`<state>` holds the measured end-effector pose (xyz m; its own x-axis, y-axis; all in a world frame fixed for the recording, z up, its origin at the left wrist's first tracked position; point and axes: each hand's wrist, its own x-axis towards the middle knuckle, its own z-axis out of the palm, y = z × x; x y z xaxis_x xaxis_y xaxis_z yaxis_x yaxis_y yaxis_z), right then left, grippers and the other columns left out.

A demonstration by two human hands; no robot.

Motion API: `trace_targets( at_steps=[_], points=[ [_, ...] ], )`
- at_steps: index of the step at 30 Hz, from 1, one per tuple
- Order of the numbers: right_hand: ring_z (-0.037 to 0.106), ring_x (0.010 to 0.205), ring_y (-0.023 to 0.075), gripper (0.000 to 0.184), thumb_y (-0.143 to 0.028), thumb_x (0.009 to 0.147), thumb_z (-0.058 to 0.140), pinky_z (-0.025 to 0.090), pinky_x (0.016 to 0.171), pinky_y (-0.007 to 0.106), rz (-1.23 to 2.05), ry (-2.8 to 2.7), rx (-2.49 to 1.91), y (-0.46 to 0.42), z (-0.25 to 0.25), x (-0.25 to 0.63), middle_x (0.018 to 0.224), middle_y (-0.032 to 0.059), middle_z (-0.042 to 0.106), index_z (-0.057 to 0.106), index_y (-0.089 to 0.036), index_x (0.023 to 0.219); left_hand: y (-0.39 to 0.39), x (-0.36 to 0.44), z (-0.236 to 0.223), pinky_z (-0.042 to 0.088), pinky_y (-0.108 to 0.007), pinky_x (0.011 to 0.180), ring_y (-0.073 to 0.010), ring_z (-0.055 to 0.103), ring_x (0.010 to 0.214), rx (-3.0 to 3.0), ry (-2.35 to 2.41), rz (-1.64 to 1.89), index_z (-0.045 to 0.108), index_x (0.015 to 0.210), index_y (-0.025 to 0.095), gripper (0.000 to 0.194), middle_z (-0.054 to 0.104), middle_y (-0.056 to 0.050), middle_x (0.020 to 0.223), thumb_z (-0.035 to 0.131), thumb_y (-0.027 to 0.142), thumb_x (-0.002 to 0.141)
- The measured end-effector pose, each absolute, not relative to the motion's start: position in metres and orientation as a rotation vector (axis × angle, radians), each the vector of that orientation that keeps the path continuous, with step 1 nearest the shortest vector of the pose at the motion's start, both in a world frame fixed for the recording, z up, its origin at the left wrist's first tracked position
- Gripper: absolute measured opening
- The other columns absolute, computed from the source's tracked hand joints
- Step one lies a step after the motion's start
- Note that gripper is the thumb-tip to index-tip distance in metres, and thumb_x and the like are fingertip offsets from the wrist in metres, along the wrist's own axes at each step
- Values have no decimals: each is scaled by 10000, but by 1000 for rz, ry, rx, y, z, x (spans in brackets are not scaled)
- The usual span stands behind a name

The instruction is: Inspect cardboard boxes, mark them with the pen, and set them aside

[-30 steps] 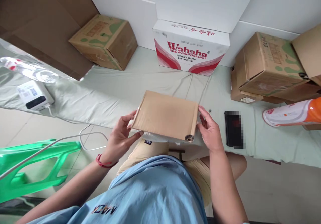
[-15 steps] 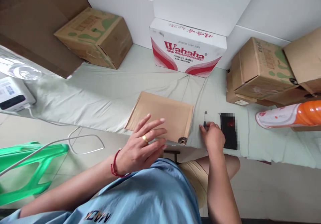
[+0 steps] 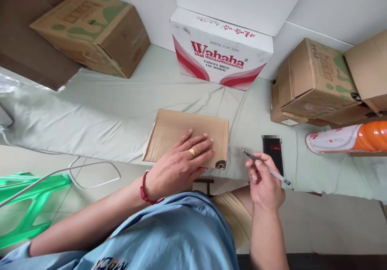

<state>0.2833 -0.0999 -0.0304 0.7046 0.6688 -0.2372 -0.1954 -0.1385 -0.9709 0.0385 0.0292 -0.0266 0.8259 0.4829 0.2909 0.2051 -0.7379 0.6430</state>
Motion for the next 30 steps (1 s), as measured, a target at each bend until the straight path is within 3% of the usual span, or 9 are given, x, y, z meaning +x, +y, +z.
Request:
trace_targets(
  at_steps=[2,7,11,16,30],
  points=[
    [442,518,70,329,-393,777,873,335,489,203,793,-408,-1497,-103,-23,271,808,39,749,730,-213,1012,29,42,-27,228,-682,1404,-389,506,1609,2347,510,602,692,1467,234,528,634,-164,1631,710,105,955],
    [463,521,84,220,-357,815,890,368,505,196,760,-541,-1417,-108,-14,252,587,-49,525,731,-217,876,36,40,-27,232,-721,1385,-399,553,1575,2382,436,595,743,1404,232,424,643,-180,1619,673,144,995],
    [528,562,109,189,-391,931,821,378,503,205,761,-706,-1519,-114,-17,245,654,-22,601,762,-219,983,39,35,-23,319,-706,1359,-379,618,1521,2540,381,628,799,1260,224,298,699,-179,1552,603,156,1045],
    [526,578,107,122,-353,1012,758,417,528,215,690,-915,-1601,-116,-23,240,699,-28,625,760,-232,1026,33,37,-15,272,-614,1411,-298,635,1512,2589,433,597,790,1242,215,267,735,-85,1528,576,148,1097],
    [518,538,89,92,-279,1034,703,432,519,202,459,-1190,-1697,-101,-18,231,694,-48,633,744,-224,973,29,41,-12,250,-567,1420,-266,662,1485,2552,463,629,771,1166,209,227,769,-23,1477,557,160,1110]
  ],
)
